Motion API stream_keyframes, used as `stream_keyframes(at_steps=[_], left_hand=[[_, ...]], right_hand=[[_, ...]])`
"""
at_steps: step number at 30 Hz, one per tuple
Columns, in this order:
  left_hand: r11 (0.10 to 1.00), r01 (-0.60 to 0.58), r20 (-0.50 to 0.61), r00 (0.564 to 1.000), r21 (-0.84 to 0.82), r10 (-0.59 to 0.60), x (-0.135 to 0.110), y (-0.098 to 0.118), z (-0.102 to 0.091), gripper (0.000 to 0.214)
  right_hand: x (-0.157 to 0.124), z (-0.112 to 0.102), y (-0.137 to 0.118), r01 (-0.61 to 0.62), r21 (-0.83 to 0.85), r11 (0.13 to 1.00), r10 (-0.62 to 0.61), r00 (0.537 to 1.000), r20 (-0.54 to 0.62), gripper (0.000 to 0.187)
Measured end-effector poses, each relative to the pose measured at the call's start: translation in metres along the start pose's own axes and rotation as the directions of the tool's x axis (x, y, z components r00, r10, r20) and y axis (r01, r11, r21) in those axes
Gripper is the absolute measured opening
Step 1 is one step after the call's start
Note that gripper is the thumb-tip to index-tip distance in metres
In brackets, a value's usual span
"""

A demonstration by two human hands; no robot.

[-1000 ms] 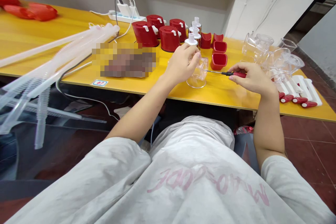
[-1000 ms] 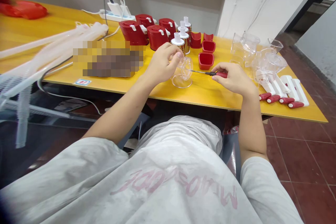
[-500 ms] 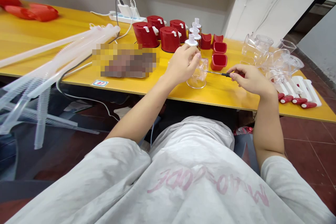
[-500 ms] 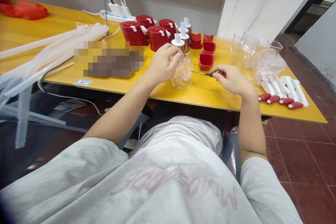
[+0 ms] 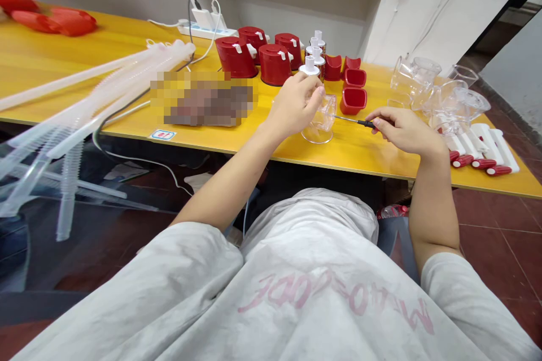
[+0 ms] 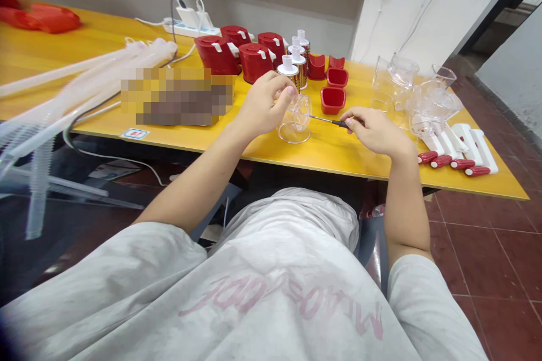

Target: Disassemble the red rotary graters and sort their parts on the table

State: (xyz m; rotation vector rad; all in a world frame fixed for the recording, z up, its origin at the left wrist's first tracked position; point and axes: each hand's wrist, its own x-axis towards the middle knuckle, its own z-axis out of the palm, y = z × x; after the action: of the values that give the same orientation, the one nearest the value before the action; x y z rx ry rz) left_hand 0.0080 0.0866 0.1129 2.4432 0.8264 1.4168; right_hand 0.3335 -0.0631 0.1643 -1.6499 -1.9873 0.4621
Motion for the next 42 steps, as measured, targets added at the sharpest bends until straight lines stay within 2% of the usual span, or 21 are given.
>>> stream_keyframes(at_steps=[2,9,14,23,29,36,40,42], left_hand=[[1.000,0.000,0.001,1.000,-0.005,0.000,0.000,0.000,0.000,0.079],[1.000,-0.007,0.007,1.000,0.007,0.007,0.000,-0.001,-0.001,0.074],[1.000,-0.015,0.000,1.000,0.008,0.015,0.000,-0.003,-0.001,0.068],[1.000,-0.002,0.004,1.000,0.001,0.002,0.000,0.001,-0.002,0.076],[1.000,-0.003,0.013,1.000,0.006,0.003,0.000,0.000,-0.003,0.077],[1.000,0.000,0.018,1.000,0.020,0.000,-0.001,-0.004,0.000,0.071],[0.999,-0.009,0.014,1.000,0.031,0.008,-0.001,-0.005,0.000,0.068],[0.999,-0.006,0.013,1.000,0.035,0.005,-0.001,-0.005,0.000,0.065]], right_hand=[[0.000,0.000,0.001,-0.002,-0.006,1.000,0.003,1.000,0.006,0.036],[-0.001,0.000,0.003,0.071,0.006,0.997,-0.070,0.993,-0.097,0.033],[-0.002,0.001,0.000,0.037,0.060,0.997,-0.034,0.998,-0.051,0.033],[0.003,0.004,0.001,0.037,-0.109,0.993,-0.036,0.999,0.013,0.033],[0.002,0.005,0.003,0.055,-0.073,0.996,-0.058,0.998,-0.034,0.029],[0.008,0.009,0.010,0.050,-0.099,0.994,-0.050,0.999,0.003,0.035],[0.014,0.017,0.009,0.064,-0.138,0.988,-0.060,0.998,0.031,0.024],[0.017,0.021,0.008,0.066,-0.155,0.986,-0.059,0.997,0.048,0.029]])
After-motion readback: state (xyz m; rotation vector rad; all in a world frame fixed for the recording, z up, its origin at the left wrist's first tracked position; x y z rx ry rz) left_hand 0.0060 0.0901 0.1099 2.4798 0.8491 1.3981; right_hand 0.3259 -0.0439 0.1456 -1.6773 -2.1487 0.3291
